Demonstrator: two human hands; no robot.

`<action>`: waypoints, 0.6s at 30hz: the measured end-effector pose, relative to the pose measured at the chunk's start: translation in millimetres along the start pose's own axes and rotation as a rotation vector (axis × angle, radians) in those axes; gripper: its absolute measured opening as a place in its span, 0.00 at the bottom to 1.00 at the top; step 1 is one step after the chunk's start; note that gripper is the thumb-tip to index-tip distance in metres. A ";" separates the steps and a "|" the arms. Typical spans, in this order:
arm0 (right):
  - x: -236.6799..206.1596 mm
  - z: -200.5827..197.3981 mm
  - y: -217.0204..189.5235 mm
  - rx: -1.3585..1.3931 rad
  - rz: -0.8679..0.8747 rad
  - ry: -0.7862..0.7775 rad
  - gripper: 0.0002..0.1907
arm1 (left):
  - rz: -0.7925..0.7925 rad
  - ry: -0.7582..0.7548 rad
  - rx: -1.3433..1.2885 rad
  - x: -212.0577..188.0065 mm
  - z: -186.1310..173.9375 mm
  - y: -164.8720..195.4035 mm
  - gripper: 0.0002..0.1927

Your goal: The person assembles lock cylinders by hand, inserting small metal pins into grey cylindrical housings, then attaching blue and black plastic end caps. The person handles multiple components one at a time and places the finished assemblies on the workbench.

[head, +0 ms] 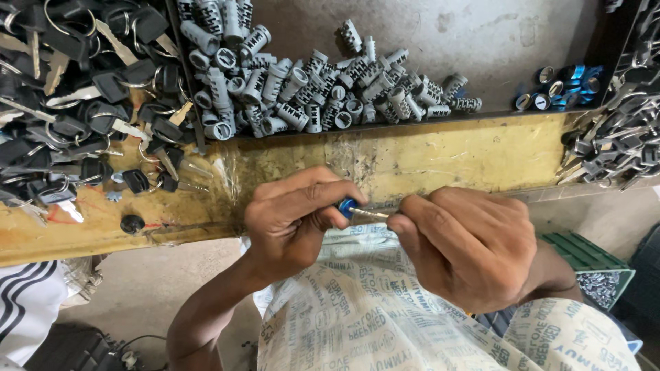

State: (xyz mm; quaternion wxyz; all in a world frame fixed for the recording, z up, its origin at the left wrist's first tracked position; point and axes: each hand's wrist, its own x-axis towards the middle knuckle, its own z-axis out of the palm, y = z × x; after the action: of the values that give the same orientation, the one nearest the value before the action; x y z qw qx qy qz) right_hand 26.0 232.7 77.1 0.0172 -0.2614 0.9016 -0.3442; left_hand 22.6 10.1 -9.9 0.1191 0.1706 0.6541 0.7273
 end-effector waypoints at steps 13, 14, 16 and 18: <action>1.3 11.8 19.4 0.258 0.050 -0.098 0.05 | 0.563 -0.157 0.726 -4.6 -7.0 -4.4 0.14; 2.6 12.9 21.0 0.336 0.118 -0.112 0.03 | 0.572 -0.182 0.808 -2.7 -4.8 -3.7 0.14; 5.4 21.5 23.4 0.380 0.144 -0.093 0.03 | 0.543 -0.120 0.807 1.9 4.9 -5.5 0.13; 5.3 29.7 22.5 0.369 0.144 -0.073 0.03 | 0.459 0.048 0.631 3.2 19.5 -9.8 0.11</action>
State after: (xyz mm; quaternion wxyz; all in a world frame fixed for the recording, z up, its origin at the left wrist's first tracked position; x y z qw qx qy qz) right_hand 17.4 226.1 41.1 0.1218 -0.2008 0.8385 -0.4916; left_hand 27.1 30.3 -17.6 -0.1205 0.3236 0.7929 0.5021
